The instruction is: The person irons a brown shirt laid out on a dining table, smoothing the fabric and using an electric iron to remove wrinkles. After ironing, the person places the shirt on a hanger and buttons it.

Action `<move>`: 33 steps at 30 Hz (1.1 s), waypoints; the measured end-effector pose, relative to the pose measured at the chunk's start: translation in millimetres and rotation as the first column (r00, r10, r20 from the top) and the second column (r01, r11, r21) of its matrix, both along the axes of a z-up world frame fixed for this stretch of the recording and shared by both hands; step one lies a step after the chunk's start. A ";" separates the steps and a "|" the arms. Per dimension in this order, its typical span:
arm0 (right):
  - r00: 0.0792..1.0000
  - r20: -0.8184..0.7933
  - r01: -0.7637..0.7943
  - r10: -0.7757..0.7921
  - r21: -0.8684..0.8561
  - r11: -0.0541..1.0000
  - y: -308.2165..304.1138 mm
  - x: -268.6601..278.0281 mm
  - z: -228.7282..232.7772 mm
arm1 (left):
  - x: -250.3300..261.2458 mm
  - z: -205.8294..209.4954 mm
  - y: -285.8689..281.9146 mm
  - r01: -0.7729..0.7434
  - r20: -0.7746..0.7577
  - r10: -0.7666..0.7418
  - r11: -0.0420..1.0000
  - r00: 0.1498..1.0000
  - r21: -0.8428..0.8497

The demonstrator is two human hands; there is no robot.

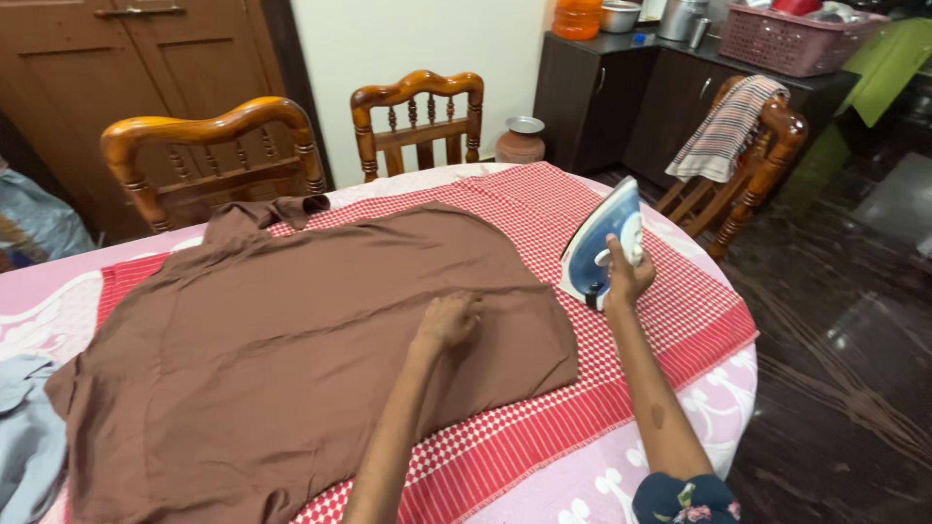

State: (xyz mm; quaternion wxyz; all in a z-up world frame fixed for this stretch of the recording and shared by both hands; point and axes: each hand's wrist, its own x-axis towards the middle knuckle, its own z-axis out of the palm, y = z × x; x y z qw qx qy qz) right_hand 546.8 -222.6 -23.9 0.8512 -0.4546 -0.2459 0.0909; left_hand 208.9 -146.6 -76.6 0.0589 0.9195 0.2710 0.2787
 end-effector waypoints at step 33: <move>0.472 0.737 0.599 0.483 -0.671 0.438 143.5 -128.7 -51.1 | -429.7 -48.3 25.9 -0.903 0.346 0.837 0.419 0.424 0.092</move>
